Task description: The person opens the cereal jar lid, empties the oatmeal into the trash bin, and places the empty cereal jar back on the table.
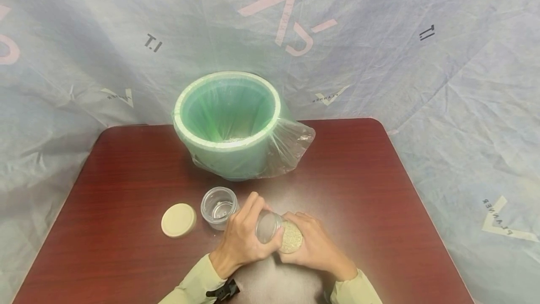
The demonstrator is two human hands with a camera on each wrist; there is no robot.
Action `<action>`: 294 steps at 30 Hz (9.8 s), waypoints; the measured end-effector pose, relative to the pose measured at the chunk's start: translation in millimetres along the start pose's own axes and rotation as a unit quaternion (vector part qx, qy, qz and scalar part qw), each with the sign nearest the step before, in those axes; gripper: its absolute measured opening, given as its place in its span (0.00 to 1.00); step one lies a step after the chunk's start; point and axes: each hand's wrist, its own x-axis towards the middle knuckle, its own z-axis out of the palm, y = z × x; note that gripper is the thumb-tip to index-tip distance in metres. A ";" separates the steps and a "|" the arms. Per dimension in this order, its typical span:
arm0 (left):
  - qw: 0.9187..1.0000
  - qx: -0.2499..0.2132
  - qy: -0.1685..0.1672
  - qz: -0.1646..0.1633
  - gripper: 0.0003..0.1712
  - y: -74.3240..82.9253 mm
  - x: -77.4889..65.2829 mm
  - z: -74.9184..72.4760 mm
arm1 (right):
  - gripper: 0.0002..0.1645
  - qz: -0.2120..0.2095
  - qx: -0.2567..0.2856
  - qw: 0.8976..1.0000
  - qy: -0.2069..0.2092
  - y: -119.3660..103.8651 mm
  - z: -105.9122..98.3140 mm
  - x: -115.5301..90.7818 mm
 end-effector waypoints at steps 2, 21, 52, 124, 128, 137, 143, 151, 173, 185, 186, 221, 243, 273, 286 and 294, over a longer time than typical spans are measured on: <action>1.000 -0.002 -0.002 -0.004 0.22 0.0 0.4 0.1 | 0.35 0.004 -0.010 1.000 0.004 0.3 0.9 -0.8; 0.999 0.019 0.003 -0.040 0.23 4.6 2.3 0.8 | 0.34 0.001 -0.007 1.000 0.027 1.7 0.7 1.4; 0.992 0.010 0.018 -0.128 0.19 5.2 11.8 10.0 | 0.37 0.024 -0.116 0.988 0.103 0.3 -0.4 5.9; 0.993 0.103 -0.039 -0.036 0.23 -6.9 34.4 15.6 | 0.39 0.027 -0.091 0.995 -0.021 24.5 -44.2 28.4; 0.989 0.111 -0.044 -0.090 0.23 -6.3 37.2 16.5 | 0.44 0.027 -0.133 0.991 0.015 27.2 -38.9 32.1; 0.983 0.110 -0.070 -0.126 0.25 -4.7 36.9 18.4 | 0.43 0.018 -0.160 0.986 0.037 30.9 -35.7 32.2; 0.982 0.103 -0.098 -0.121 0.28 -4.4 34.4 16.1 | 0.45 0.044 -0.145 0.988 0.005 29.1 -38.9 30.9; 0.986 0.063 -0.130 -0.088 0.32 -8.5 33.2 7.5 | 0.41 0.094 -0.063 0.992 -0.057 26.9 -49.6 32.9; 0.989 0.028 -0.082 0.117 0.34 -10.4 37.7 -7.3 | 0.29 0.006 0.308 0.901 -0.304 39.0 -63.4 37.1; 0.992 0.031 -0.050 0.115 0.26 -10.1 41.7 -3.1 | 0.27 0.002 0.307 0.904 -0.297 39.2 -58.8 38.1; 0.992 0.032 -0.050 0.114 0.26 -10.2 41.8 -2.9 | 0.26 0.005 0.305 0.906 -0.294 38.4 -58.7 38.0; 0.991 0.111 -0.046 -0.055 0.26 -3.0 40.8 4.2 | 0.44 0.037 -0.089 0.995 0.018 20.0 -39.2 26.9; 0.990 0.058 -0.105 0.077 0.35 -7.9 40.4 -10.0 | 0.34 0.083 0.172 0.977 -0.095 21.5 -51.4 23.3; 0.995 0.079 -0.052 0.031 0.25 -6.3 41.9 -4.4 | 0.32 0.064 0.129 0.988 -0.063 13.5 -50.4 27.1; 0.993 0.092 -0.046 -0.053 0.24 -1.7 41.3 0.3 | 0.37 0.060 0.054 0.997 0.008 15.5 -42.1 28.9; 0.990 0.109 -0.037 -0.084 0.24 -1.0 41.5 2.1 | 0.41 0.003 -0.045 0.994 0.099 20.6 -32.4 27.5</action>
